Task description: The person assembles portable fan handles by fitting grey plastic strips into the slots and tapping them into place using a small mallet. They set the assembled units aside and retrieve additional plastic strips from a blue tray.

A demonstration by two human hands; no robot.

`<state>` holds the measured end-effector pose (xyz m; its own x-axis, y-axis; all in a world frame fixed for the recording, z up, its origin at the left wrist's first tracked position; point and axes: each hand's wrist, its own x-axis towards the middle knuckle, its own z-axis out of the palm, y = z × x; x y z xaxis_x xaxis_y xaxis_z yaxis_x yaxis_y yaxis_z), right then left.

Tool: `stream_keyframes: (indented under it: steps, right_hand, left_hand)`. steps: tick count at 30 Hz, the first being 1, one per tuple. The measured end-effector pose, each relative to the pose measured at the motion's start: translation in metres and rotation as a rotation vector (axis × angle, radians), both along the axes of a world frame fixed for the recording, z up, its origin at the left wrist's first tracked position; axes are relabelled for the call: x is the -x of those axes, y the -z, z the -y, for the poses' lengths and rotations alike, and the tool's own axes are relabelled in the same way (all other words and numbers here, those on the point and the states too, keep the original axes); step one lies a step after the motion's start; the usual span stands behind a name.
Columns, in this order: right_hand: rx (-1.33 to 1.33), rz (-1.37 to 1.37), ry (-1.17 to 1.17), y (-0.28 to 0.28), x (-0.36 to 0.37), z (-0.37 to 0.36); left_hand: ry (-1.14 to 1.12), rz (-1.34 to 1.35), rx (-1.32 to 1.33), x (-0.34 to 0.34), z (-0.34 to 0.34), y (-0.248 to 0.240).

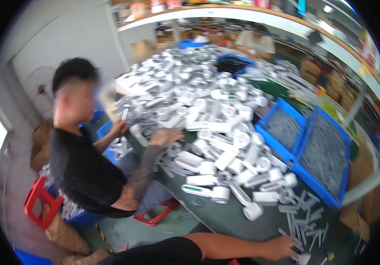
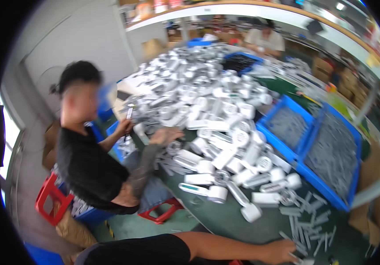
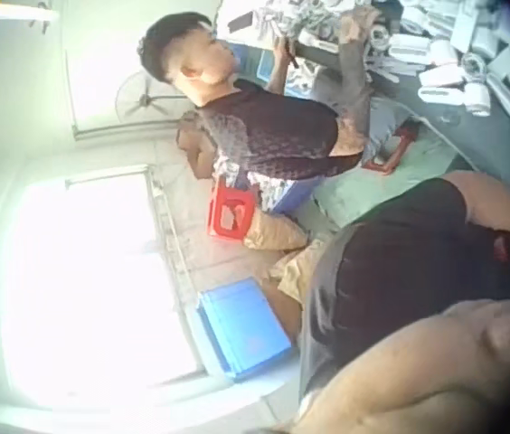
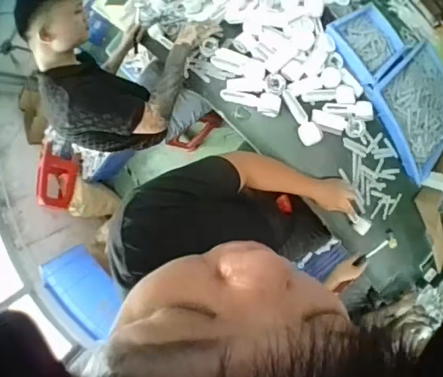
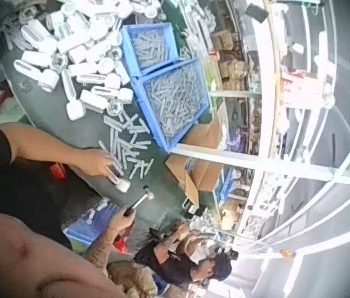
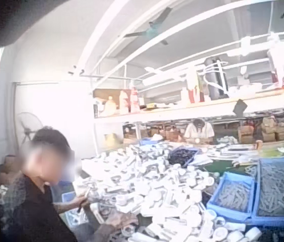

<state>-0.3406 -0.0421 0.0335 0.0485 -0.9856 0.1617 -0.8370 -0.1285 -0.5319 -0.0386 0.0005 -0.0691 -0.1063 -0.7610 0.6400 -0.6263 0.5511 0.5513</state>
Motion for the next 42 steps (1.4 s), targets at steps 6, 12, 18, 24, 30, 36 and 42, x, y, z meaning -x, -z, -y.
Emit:
stream_keyframes:
  steps: [6,12,18,24,30,36,42]
  right_hand:
    - [0.051,-0.314,0.041,0.028,-0.004,0.061]
    - [0.097,-0.523,0.185,0.035,-0.033,0.073]
    - [0.054,-0.59,0.118,0.046,-0.036,0.081]
    - [0.052,-0.633,0.078,0.046,-0.021,0.085]
    - [0.055,-0.483,0.002,0.033,-0.031,0.077]
    - [0.154,-0.472,0.04,0.052,-0.01,0.085]
    - [0.098,-0.411,0.028,0.043,-0.027,0.077]
  left_hand:
    - [-0.046,-0.018,0.102,-0.039,-0.051,-0.024]
    - [0.009,0.043,-0.011,-0.041,-0.05,-0.028]
    - [0.031,0.058,-0.059,-0.049,-0.063,-0.04]
    - [0.1,-0.036,-0.098,-0.048,-0.064,-0.019]
    - [-0.499,-0.606,0.038,-0.17,-0.14,-0.085]
    - [-1.137,-0.705,0.259,-0.344,-0.15,-0.129]
    - [-1.399,-0.345,0.142,-0.394,-0.142,-0.131]
